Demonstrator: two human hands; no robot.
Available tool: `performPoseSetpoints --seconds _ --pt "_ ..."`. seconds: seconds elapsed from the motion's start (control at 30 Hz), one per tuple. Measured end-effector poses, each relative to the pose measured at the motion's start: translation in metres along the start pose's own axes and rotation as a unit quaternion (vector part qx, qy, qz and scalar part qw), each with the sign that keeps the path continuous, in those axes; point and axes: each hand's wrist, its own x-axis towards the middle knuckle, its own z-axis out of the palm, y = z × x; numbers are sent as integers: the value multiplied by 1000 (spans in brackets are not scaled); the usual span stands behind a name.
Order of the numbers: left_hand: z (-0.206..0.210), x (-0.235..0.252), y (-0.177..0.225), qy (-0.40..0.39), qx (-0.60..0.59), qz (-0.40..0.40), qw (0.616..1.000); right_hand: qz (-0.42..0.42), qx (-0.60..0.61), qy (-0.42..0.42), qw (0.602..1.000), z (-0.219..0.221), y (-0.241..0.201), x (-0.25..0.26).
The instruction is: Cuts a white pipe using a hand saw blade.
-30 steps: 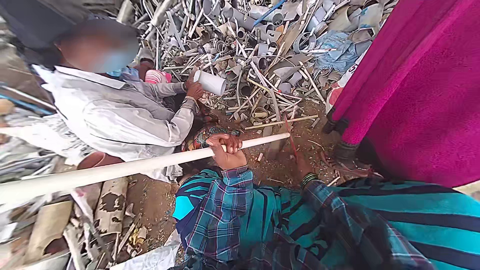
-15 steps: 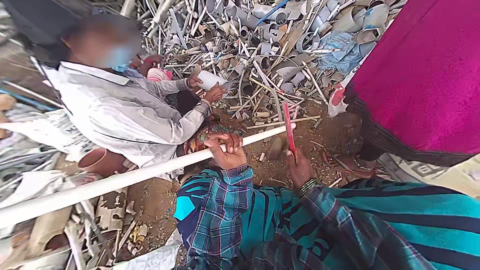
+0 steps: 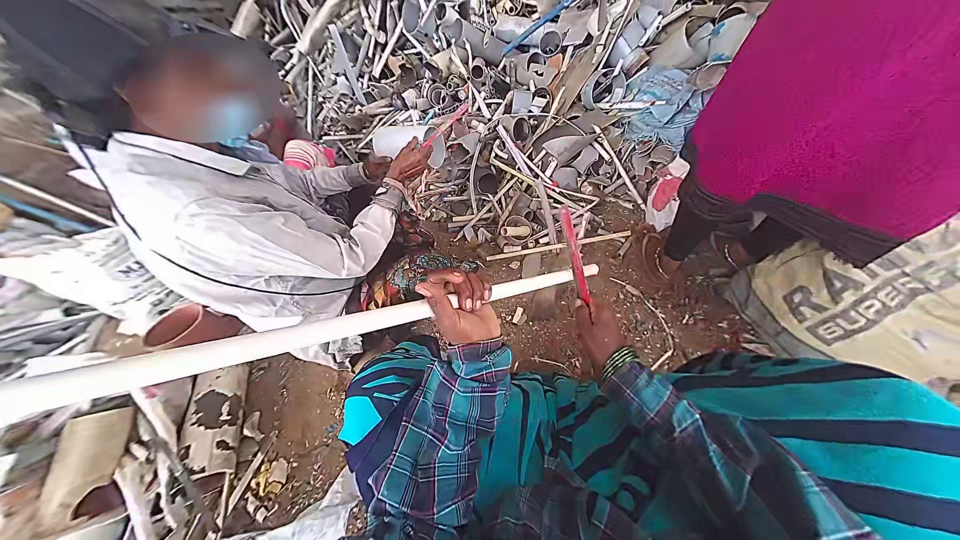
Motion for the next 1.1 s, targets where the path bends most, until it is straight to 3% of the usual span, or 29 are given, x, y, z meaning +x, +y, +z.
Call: performPoseSetpoints --seconds 0.1,0.17,0.23,0.3,0.37,0.5,0.57,0.63,0.77,0.83,0.93,1.0,1.1 --pt "15 -11 -2 140 80 -41 986 -154 -62 28 986 22 -25 -40" --pt "22 -15 2 186 96 -83 974 -182 -79 72 977 29 -25 -42" --pt "25 -15 6 211 89 -102 968 -139 -83 112 981 23 -11 -23" --pt "22 -10 9 222 91 -89 967 -19 -79 81 993 5 2 2" --pt "18 -6 11 226 94 -77 967 28 -80 50 995 -3 9 15" --pt "14 -4 6 246 90 -77 962 -130 -76 27 988 25 -13 -20" --pt "14 -4 7 254 89 -87 959 -170 -70 41 982 33 -18 -29" --pt "16 -3 9 263 87 -95 956 -132 -62 64 987 27 -10 -17" --pt "15 -6 10 246 92 -82 961 49 -43 34 997 -5 14 22" --pt "16 -8 8 230 97 -78 965 22 -40 20 999 3 7 12" --pt "17 -9 5 231 94 -66 966 -114 -43 7 993 28 -14 -26" --pt "19 -6 8 240 90 -69 964 -145 -47 12 988 33 -15 -32" --pt "19 -7 10 258 86 -96 957 -42 -34 27 998 17 3 -5"
